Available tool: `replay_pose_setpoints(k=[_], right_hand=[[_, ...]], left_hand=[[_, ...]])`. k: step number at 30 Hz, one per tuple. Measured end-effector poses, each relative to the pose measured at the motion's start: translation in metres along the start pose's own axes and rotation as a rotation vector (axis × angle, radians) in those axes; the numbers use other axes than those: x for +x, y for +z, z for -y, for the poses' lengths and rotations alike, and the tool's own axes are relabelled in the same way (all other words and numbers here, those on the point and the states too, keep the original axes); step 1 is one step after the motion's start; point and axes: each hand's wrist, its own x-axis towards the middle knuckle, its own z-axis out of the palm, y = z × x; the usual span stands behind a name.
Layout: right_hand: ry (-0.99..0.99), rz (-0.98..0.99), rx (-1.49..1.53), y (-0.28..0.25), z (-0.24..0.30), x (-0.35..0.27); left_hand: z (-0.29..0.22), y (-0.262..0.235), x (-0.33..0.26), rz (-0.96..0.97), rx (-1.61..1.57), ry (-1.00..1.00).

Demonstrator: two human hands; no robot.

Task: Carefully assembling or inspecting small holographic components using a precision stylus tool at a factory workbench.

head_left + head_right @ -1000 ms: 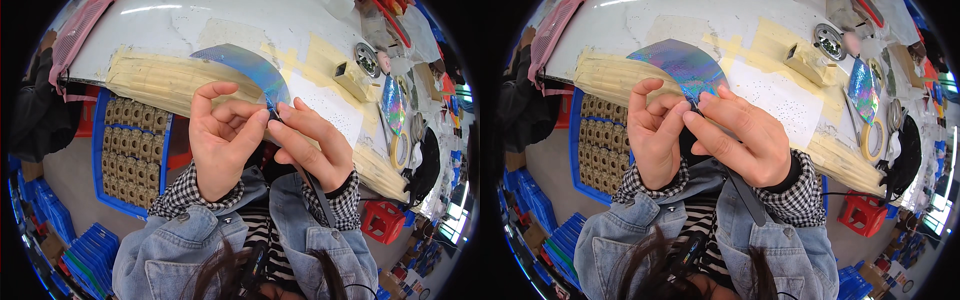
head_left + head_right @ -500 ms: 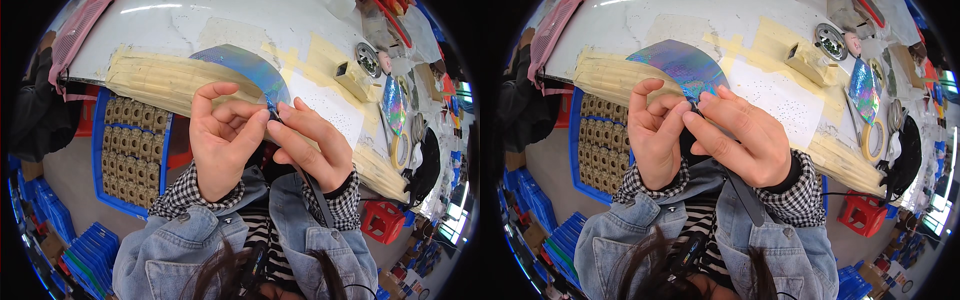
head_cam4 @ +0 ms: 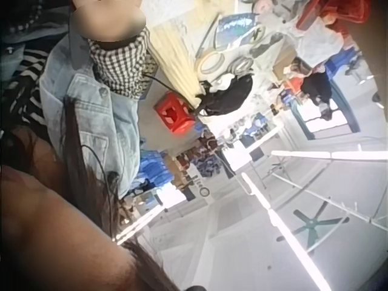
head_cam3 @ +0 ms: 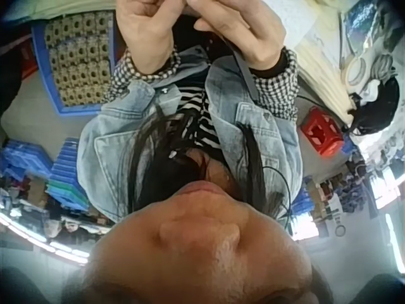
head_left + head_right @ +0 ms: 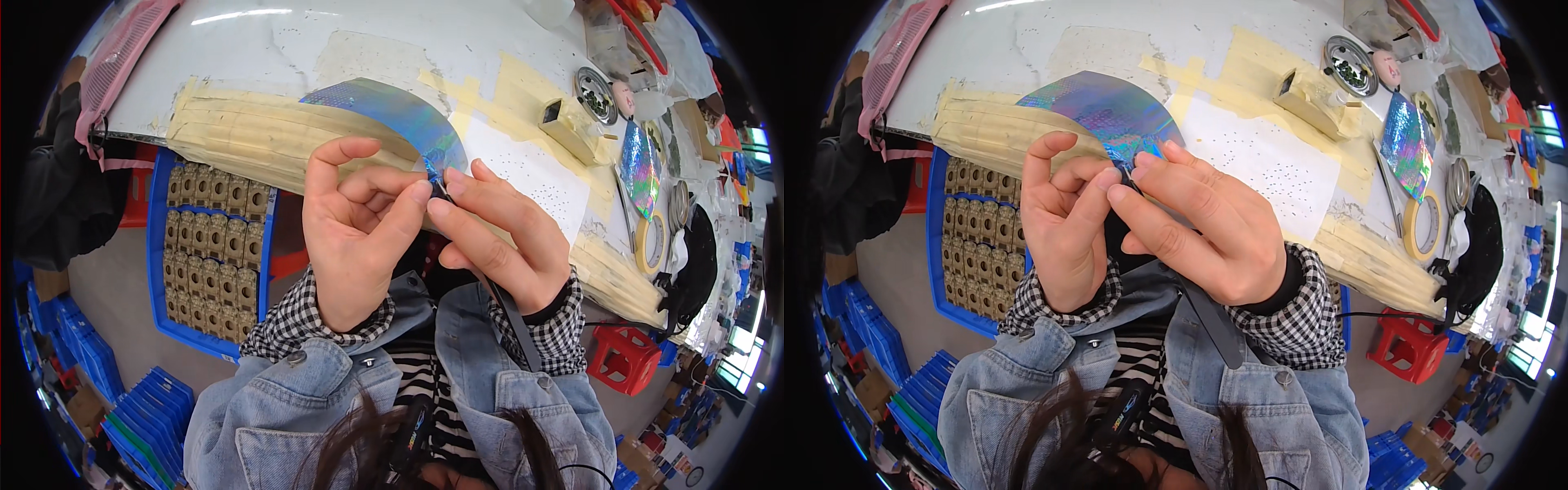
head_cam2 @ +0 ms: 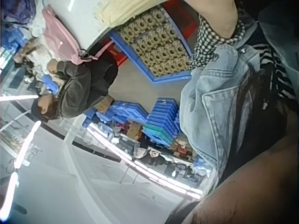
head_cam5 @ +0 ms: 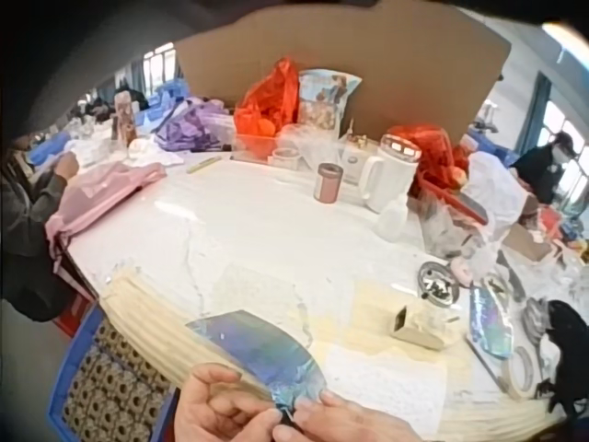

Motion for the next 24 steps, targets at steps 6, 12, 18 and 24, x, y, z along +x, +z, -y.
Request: replay_pose_setpoints(k=[6,12,18,24], right_hand=[[0.007,-0.008,0.03,0.0,0.0,-0.001],[0.06,-0.039,0.089,0.0,0.0,-0.009],[0.194,0.002,-0.071,-0.029,-0.004,-0.028],[0.198,0.16,-0.241,-0.038,-0.011,-0.042]], left_hand=[[0.0,0.0,0.001,0.002,-0.006,-0.014],[0.0,0.002,0.001,-0.005,0.003,-0.011],[-0.002,-0.004,0.005,-0.097,0.024,0.055],[-0.002,-0.009,0.008,-0.08,0.023,0.126]])
